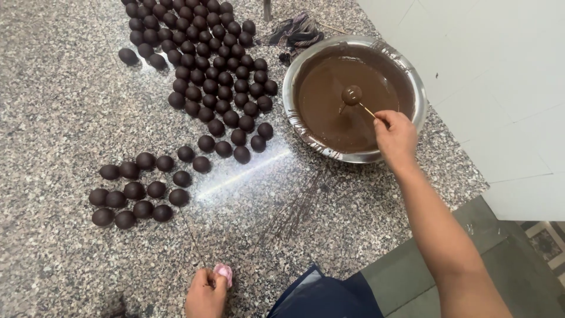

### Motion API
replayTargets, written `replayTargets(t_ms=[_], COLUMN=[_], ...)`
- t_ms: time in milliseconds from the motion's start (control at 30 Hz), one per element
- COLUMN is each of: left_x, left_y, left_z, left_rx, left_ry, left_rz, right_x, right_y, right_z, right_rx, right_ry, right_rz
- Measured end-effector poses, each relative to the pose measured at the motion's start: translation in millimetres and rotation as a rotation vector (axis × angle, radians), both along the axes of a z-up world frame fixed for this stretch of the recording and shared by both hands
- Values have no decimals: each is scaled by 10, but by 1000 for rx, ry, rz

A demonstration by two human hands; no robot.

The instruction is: Dipping chocolate-covered treats into melted chocolate and placing them into paper liners.

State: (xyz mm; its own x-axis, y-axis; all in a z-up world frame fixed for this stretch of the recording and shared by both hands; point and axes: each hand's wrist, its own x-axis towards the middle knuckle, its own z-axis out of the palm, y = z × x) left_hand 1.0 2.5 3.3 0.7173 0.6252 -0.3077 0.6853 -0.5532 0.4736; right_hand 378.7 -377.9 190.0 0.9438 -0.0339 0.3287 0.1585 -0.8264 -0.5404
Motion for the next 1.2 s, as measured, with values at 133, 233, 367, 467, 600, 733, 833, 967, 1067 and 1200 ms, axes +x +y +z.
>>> replayTargets(t_ms=[133,233,367,467,600,733,833,967,1067,1200], left_x=[4,33,56,83,90,98,99,111,119,112], left_y=[-6,-12,-19,-73,-98,-98,-90,-74,-70,-57], left_z=[54,134,332,637,723,721,762,821,838,780], left_rx=[-63,225,39,-18,-13,-76,-200,-333,-282,-399], left_ry=[-33,-470,-248,-182,-306,-376,-296,-189,-354,-417], left_rz=[57,-144,-33,-52,-23,31,137,216,158,139], right_x=[-82,-114,-76,-98,-143,-224,-396,-425,-474,-463], right_y=[19,-22,-262,-452,-574,-518,-9,36,102,-24], right_z=[0,-69,-350,-554,-617,-597,-107,-106,-63,-164], right_rx=[-4,11,12,44,53,315,349,314,378,234], right_ry=[24,22,-62,-92,-26,123,155,137,127,34], right_rz=[-8,-1,135,277,249,194,115,109,110,163])
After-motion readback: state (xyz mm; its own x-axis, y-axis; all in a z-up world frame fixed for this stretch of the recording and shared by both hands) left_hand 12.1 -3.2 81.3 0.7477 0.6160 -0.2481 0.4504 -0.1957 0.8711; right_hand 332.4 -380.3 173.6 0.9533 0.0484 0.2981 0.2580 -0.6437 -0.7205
